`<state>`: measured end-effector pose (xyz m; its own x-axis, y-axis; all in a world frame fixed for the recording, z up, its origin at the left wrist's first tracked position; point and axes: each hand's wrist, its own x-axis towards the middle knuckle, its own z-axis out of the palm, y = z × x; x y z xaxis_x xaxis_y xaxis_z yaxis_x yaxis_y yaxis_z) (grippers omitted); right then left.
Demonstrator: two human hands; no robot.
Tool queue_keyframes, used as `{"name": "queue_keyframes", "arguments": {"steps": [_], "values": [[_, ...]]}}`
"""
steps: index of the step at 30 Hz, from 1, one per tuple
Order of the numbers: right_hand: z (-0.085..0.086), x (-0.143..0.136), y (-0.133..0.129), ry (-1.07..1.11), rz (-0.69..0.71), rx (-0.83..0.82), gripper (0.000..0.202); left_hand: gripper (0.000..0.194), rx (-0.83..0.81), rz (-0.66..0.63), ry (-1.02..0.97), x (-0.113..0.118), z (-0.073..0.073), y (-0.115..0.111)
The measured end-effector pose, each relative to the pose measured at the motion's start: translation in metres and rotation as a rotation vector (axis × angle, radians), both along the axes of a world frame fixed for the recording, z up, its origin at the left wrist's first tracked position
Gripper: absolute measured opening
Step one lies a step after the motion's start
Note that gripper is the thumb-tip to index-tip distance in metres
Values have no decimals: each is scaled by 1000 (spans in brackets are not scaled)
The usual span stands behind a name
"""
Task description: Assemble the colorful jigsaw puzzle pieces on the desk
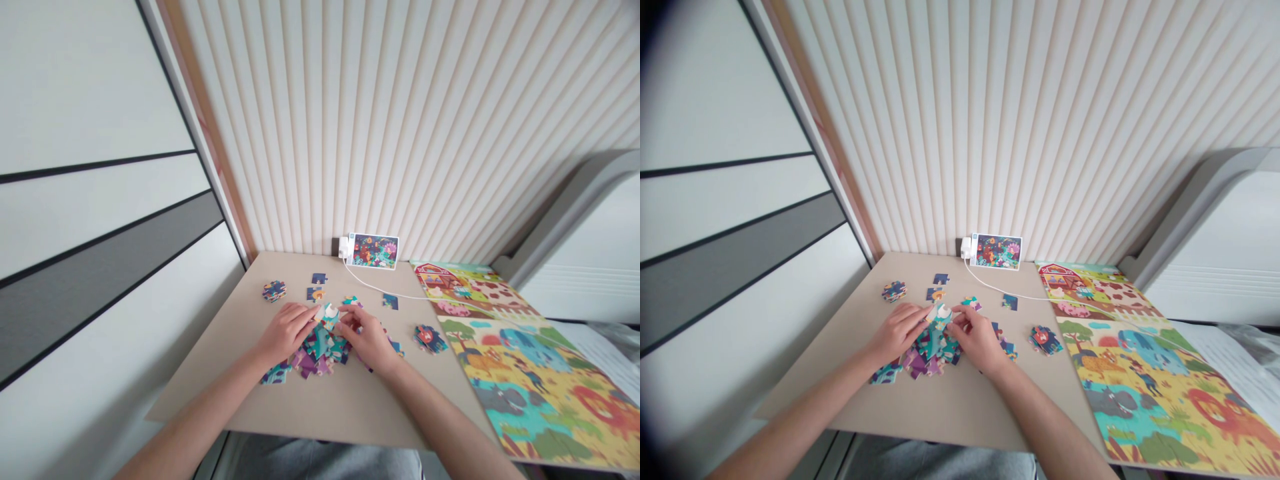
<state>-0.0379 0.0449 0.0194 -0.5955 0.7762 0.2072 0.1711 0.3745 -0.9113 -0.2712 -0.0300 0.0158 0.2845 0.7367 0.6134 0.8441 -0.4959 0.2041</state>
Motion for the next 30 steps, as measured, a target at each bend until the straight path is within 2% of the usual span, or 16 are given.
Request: {"name": "queue_keyframes", "arguments": {"steps": [8,15,21,24,26,30], "values": [[-10,-1,4,47,-9,-101,39,39,-10,-2,20,-2,-5,1],[-8,-1,4,90,8,-179,35,39,-16,-9,28,-4,-8,1],[-7,-2,3,152,77,-307,37,41,-30,-35,32,-2,-8,2],[-8,-3,4,148,115,-316,40,41,-30,-30,22,-1,-6,2],[-7,-2,7,147,91,-298,37,41,-26,4,8,-2,-5,2],[-1,5,18,146,-70,-282,36,36,-53,103,-5,-8,-9,4]]}}
